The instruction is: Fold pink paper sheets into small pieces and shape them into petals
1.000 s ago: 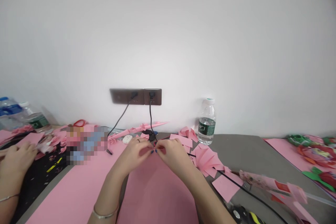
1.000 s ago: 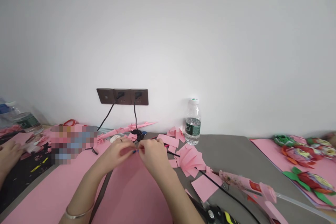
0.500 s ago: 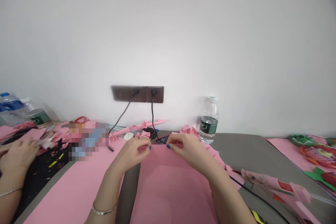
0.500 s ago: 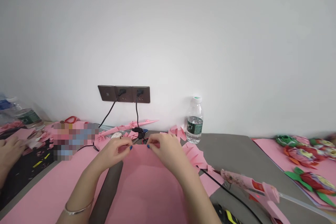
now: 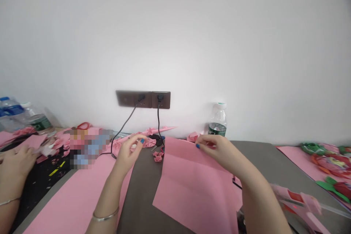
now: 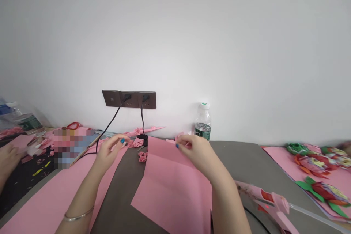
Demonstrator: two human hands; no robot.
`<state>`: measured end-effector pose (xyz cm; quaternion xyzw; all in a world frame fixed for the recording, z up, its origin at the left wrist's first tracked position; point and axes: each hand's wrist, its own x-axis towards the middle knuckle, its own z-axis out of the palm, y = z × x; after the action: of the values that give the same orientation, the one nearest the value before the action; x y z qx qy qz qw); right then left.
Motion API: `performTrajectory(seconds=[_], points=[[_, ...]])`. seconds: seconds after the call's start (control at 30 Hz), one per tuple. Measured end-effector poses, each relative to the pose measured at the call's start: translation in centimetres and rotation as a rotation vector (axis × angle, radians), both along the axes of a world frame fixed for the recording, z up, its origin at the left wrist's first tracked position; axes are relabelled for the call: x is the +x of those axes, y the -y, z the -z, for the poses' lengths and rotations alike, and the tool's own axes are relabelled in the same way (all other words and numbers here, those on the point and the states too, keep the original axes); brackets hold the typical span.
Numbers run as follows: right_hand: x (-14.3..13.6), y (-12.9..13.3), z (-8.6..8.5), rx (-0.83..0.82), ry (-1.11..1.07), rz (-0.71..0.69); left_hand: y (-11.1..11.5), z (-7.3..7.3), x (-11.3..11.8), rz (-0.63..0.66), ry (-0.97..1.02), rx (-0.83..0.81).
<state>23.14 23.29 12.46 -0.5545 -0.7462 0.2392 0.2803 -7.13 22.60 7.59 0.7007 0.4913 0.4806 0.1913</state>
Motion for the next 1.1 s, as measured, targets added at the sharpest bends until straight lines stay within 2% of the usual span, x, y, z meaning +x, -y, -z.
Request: performTrajectory(seconds=[0.13,0.2,0.33,0.47,0.67,0.77,0.83,0.9,0.97,1.1], points=[[-2.3,0.7,-0.2,-0.022,-0.010,-0.139,0.3,0.0,2.4,0.072,-0.149,0.035],[-3.3,0.9,-0.3,-0.001,-0.037,-0.165,0.4,0.1,3.0,0.102,-0.171,0.001],[-3.7,0.8,-0.3,0.023,-0.108,-0.141,0.4,0.3,2.6,0.098,-0.113,-0.038],[-2.2,-0.3,0.3,-0.027,-0.182,-0.140,0.3,0.0,1.5,0.055,-0.014,-0.014],[1.4,-1.8,1.5,-0.047,-0.193,0.002,0.2,-0.4,0.2,-0.033,0.132,0.035],[1.9,-2.1,1.4,-0.004,-0.166,0.155,0.1,0.0,-0.5,-0.150,0.365,0.060],[1.4,-2.0,1.1,0.032,-0.248,0.186,-0.1,0.4,-0.6,-0.201,0.533,0.052],[0.4,-1.7,0.6,0.013,-0.394,0.108,-0.3,0.7,-0.4,-0.221,0.653,0.016],[-0.7,-1.4,0.2,-0.071,-0.516,-0.004,-0.5,0.8,0.1,-0.236,0.703,-0.046],[-1.8,-0.5,-0.4,-0.185,-0.667,-0.063,-0.2,0.4,1.1,-0.221,0.658,-0.131]])
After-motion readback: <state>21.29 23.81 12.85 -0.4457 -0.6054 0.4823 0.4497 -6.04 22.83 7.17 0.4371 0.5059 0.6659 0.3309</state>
